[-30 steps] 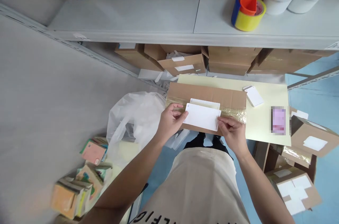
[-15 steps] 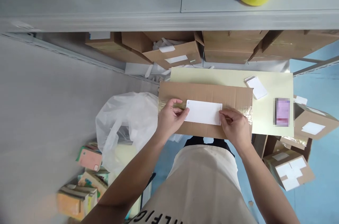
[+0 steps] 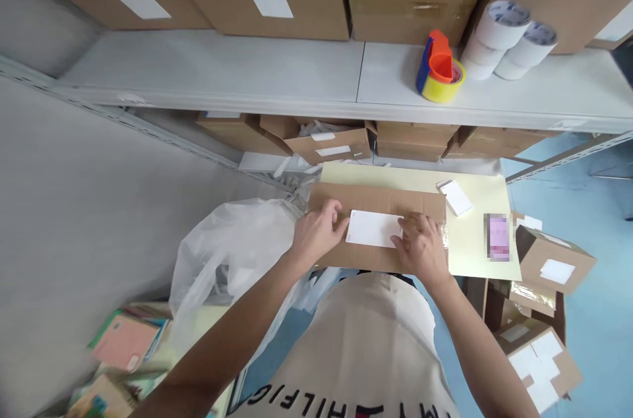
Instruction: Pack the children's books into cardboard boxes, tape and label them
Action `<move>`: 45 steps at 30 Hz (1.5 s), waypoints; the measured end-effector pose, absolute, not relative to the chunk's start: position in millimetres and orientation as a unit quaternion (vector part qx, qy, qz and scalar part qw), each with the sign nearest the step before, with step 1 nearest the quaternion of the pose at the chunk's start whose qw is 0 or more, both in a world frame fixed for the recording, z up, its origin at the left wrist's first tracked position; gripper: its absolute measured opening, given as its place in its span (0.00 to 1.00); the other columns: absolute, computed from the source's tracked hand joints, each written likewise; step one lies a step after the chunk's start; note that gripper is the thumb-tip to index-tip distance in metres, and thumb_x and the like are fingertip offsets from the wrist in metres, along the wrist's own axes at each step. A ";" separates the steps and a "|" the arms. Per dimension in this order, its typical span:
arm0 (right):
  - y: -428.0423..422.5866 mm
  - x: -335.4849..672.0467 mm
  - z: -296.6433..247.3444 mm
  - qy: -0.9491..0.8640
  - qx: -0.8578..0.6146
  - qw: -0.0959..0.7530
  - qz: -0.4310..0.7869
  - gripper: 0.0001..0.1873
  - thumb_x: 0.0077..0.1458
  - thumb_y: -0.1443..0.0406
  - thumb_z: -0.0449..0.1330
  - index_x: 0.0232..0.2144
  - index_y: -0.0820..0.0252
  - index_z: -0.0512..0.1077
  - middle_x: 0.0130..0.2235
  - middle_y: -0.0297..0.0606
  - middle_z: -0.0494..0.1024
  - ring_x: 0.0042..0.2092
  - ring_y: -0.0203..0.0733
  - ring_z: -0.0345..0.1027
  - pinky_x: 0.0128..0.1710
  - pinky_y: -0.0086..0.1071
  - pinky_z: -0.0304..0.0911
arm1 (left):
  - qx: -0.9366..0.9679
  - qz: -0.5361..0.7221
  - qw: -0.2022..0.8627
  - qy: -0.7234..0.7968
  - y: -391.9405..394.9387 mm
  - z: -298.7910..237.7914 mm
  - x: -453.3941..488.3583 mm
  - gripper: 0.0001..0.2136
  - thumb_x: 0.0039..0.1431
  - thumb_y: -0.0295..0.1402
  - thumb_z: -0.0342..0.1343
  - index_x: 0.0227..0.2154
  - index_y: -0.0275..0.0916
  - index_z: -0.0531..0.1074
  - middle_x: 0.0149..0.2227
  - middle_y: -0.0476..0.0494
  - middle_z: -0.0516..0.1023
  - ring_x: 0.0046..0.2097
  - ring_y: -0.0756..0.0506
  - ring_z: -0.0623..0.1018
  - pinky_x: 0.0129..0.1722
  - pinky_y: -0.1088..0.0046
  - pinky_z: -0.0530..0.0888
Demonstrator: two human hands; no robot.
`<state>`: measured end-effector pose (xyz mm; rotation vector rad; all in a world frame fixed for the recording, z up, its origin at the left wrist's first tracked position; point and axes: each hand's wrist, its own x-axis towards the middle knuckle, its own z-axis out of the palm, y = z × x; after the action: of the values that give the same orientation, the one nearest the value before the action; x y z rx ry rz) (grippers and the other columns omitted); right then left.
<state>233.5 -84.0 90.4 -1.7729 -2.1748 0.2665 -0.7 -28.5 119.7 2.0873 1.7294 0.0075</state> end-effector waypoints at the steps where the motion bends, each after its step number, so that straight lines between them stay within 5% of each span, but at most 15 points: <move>1: -82.4 231.0 89.2 -0.791 -0.585 0.156 0.089 0.24 0.64 0.53 0.53 0.52 0.61 0.75 0.54 0.54 0.75 0.53 0.57 0.70 0.51 0.49 0.66 | 0.797 0.031 0.209 0.566 -32.0 117.7 0.2 0.15 0.63 0.35 0.53 0.51 0.38 0.70 0.48 0.36 0.80 0.52 0.38 0.79 0.50 0.62 0.74; 5: -82.4 227.4 74.8 -0.859 -0.492 0.089 0.107 0.34 0.68 0.51 0.45 0.67 0.66 0.58 0.66 0.54 0.64 0.66 0.54 0.57 0.63 0.52 0.55 | 0.894 0.036 0.191 0.404 -41.1 98.1 0.9 0.27 0.65 0.41 0.51 0.63 0.36 0.61 0.67 0.33 0.62 0.69 0.36 0.60 0.67 0.51 0.57; 12: -103.1 250.0 58.7 -0.837 -0.545 0.043 0.029 0.40 0.66 0.47 0.44 0.70 0.68 0.48 0.69 0.55 0.56 0.70 0.61 0.50 0.65 0.61 0.45 | 0.890 -0.029 0.115 0.440 -50.7 86.2 -13.2 0.38 0.64 0.55 0.45 0.69 0.34 0.52 0.71 0.30 0.52 0.71 0.30 0.52 0.67 0.38 0.42; 15: -109.1 234.4 59.7 -0.862 -0.502 0.056 0.037 0.39 0.66 0.49 0.45 0.70 0.68 0.48 0.70 0.54 0.53 0.71 0.59 0.47 0.67 0.58 0.43 | 0.913 -0.038 0.132 0.384 -65.9 89.0 -1.2 0.42 0.62 0.59 0.43 0.70 0.34 0.49 0.71 0.31 0.50 0.72 0.32 0.50 0.68 0.43 0.43; 21: -124.5 224.8 51.3 -0.859 -0.494 0.087 0.106 0.36 0.66 0.53 0.48 0.70 0.62 0.51 0.70 0.50 0.55 0.70 0.57 0.50 0.67 0.56 0.45 | 0.887 -0.053 0.143 0.435 -86.8 82.9 3.3 0.35 0.65 0.51 0.48 0.69 0.38 0.51 0.71 0.32 0.51 0.71 0.34 0.53 0.68 0.42 0.43; 28: -114.1 245.4 68.8 -0.823 -0.549 0.116 0.091 0.28 0.66 0.56 0.49 0.63 0.64 0.65 0.63 0.57 0.68 0.65 0.61 0.61 0.64 0.60 0.51 | 0.854 0.006 0.126 0.504 -70.8 94.0 7.4 0.27 0.65 0.42 0.51 0.65 0.40 0.61 0.68 0.33 0.61 0.70 0.35 0.58 0.68 0.41 0.44; 35: -100.6 225.3 65.6 -0.807 -0.580 0.050 0.100 0.30 0.66 0.54 0.50 0.66 0.61 0.60 0.70 0.52 0.56 0.70 0.61 0.49 0.66 0.60 0.46 | 0.844 -0.025 0.101 0.526 -43.8 84.8 2.1 0.25 0.67 0.35 0.46 0.66 0.41 0.60 0.71 0.34 0.52 0.72 0.34 0.50 0.67 0.38 0.44; 41: -124.9 251.4 37.4 -0.627 -0.755 0.183 0.056 0.38 0.66 0.50 0.44 0.68 0.70 0.50 0.70 0.64 0.49 0.71 0.67 0.41 0.61 0.64 0.51 | 0.722 0.081 0.141 0.673 -49.3 74.1 -41.8 0.38 0.63 0.44 0.50 0.70 0.29 0.47 0.72 0.20 0.37 0.72 0.24 0.45 0.63 0.32 0.51; 43: -126.4 258.4 31.4 -0.558 -0.791 0.235 0.087 0.42 0.65 0.48 0.42 0.69 0.74 0.45 0.70 0.67 0.48 0.71 0.65 0.42 0.61 0.62 0.54 | 0.657 0.127 0.204 0.714 -49.9 66.1 -54.9 0.41 0.62 0.46 0.51 0.69 0.23 0.44 0.71 0.16 0.38 0.71 0.25 0.50 0.63 0.37 0.56; 45: -125.6 261.8 31.1 -0.503 -0.810 0.264 0.143 0.45 0.64 0.45 0.41 0.69 0.76 0.44 0.69 0.67 0.52 0.70 0.61 0.48 0.61 0.56 0.57 | 0.621 0.178 0.272 0.713 -48.7 56.8 -65.0 0.40 0.60 0.46 0.53 0.67 0.22 0.49 0.69 0.15 0.50 0.70 0.29 0.57 0.64 0.48 0.62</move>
<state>261.8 -125.6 31.1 -2.1902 -1.3611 0.3878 -65.0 -48.7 56.8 1.6725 1.9182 0.4799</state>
